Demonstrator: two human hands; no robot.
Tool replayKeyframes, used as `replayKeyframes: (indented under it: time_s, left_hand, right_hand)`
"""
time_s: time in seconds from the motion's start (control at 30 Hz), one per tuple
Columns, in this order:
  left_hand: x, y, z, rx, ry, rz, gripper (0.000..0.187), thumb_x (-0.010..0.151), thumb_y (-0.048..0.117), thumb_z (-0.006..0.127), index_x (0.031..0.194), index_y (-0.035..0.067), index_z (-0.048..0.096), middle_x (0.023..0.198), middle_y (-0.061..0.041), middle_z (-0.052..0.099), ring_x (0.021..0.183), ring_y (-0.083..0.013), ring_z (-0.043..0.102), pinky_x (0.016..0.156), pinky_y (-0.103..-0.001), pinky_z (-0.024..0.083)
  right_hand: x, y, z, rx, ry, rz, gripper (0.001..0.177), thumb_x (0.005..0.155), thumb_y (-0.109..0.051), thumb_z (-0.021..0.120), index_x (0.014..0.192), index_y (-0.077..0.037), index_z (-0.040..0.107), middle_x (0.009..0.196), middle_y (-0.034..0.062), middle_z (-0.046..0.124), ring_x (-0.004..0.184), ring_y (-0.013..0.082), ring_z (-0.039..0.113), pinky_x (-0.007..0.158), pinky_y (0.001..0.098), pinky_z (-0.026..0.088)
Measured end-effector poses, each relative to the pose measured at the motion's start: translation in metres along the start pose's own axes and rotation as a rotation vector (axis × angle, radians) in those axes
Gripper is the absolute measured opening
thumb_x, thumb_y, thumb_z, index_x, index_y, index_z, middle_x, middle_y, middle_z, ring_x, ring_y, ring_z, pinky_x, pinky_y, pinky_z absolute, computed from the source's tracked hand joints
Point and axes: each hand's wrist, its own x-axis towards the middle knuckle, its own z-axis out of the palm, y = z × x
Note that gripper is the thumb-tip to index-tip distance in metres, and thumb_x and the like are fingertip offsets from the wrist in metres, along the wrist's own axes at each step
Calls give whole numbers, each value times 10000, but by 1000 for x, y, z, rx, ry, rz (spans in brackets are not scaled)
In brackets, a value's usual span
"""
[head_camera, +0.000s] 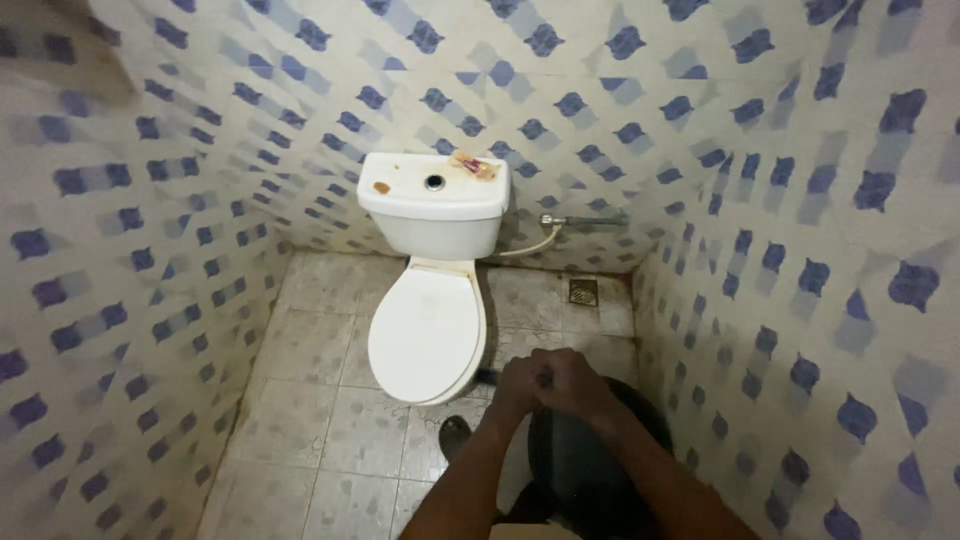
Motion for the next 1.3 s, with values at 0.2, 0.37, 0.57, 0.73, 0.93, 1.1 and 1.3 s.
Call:
replayKeyframes:
  time_s: [0.2,0.37,0.57,0.73,0.93,1.1,1.3]
  left_hand:
    - [-25,-4,-17,177,-67,-44,283,838,228,755,741,8,606,735,-211,669,690,-381,672,625,-480,533]
    - [-30,-17,-36,150,-120,-71,202,736,163,757,751,-10,651,751,-226,678,684,-376,673,624,-446,556]
    - [-74,-74,-63,-384,-159,-187,237,934,200,682,891,-32,696,783,-210,702,660,-279,602,617,-460,466]
    - [-96,-100,-136,76,-337,-52,184,847,138,659,951,-10,697,846,-236,702,761,-412,680,658,-504,544]
    - [-139,-109,-256,-181,14,95,210,839,178,731,977,20,737,942,-208,750,844,-410,729,749,-476,579]
    - [-164,-140,-307,-20,-87,-112,208,944,183,702,936,-24,694,882,-203,737,790,-364,715,704,-472,564]
    - [-154,-160,-378,31,-225,-174,294,982,237,672,912,-47,646,831,-232,704,722,-361,684,629,-461,554]
  right_hand:
    - [16,-28,4,-86,-86,248,266,823,-271,750,803,-49,605,668,174,627,543,269,611,595,402,514]
    - [18,-42,27,-153,-108,198,275,807,-268,750,783,-47,589,697,177,641,607,318,625,615,418,532]
    - [41,-86,79,-204,-59,324,292,826,-306,767,843,-52,624,745,182,679,666,328,680,632,432,543]
    - [80,-145,125,-212,-19,403,326,845,-373,767,860,-60,677,761,164,726,661,321,704,636,430,556]
    - [152,-214,181,-103,209,414,430,870,-396,758,672,-29,653,588,122,692,505,220,686,529,374,557]
    - [202,-260,223,-168,156,347,408,913,-357,762,672,-46,654,557,100,664,486,194,654,534,346,542]
    - [239,-270,249,-97,14,317,262,919,-294,717,821,-52,695,639,114,700,552,229,663,556,366,537]
